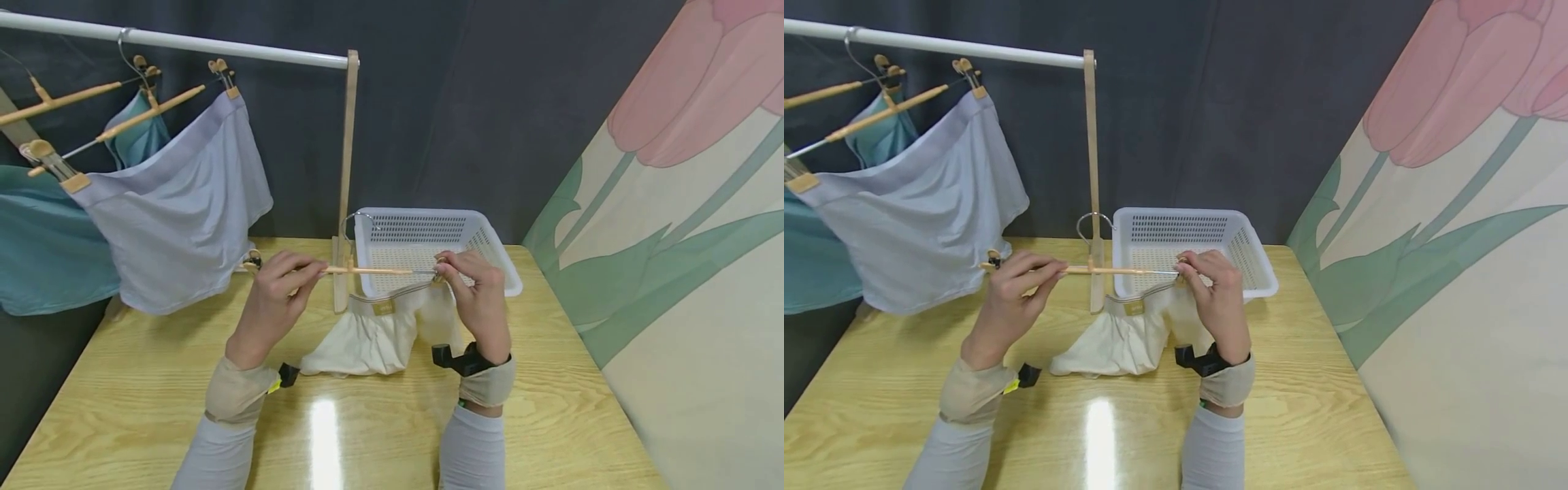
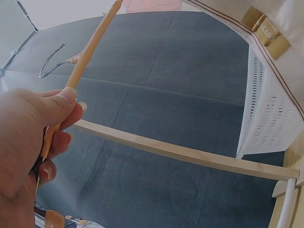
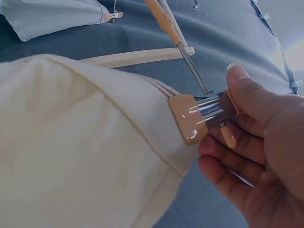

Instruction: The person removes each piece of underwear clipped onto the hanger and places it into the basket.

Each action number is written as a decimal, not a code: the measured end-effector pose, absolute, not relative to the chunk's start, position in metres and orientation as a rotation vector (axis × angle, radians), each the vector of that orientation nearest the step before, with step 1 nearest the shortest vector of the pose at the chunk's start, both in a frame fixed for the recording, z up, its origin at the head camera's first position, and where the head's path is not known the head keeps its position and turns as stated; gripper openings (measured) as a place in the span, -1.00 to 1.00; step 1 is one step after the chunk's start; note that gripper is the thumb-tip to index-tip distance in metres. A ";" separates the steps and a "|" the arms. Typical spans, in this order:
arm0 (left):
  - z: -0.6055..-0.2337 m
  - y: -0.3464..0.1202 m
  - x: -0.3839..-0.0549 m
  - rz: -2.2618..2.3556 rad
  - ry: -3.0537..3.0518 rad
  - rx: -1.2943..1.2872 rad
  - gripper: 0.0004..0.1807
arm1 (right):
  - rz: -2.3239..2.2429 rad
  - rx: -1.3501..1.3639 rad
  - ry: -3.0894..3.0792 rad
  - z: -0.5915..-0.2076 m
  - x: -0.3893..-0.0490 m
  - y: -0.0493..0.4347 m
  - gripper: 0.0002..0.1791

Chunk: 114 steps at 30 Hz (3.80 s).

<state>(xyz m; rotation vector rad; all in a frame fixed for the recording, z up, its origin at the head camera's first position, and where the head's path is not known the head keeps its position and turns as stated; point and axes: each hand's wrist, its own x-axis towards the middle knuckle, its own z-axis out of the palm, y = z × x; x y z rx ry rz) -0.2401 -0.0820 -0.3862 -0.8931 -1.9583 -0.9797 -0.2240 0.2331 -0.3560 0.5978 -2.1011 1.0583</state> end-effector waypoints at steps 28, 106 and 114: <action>-0.385 -0.081 -0.241 -0.970 -1.955 -0.869 -0.79 | 1.058 0.603 -2.134 -0.354 -0.224 0.232 -0.79; -0.313 -0.176 -0.250 -0.576 -2.083 -0.321 -0.63 | 1.386 0.663 -2.461 -0.384 -0.413 0.099 -0.58; -0.288 -0.165 -0.273 -0.592 -2.085 -0.265 -0.58 | 1.374 0.684 -2.432 -0.382 -0.413 0.097 -0.58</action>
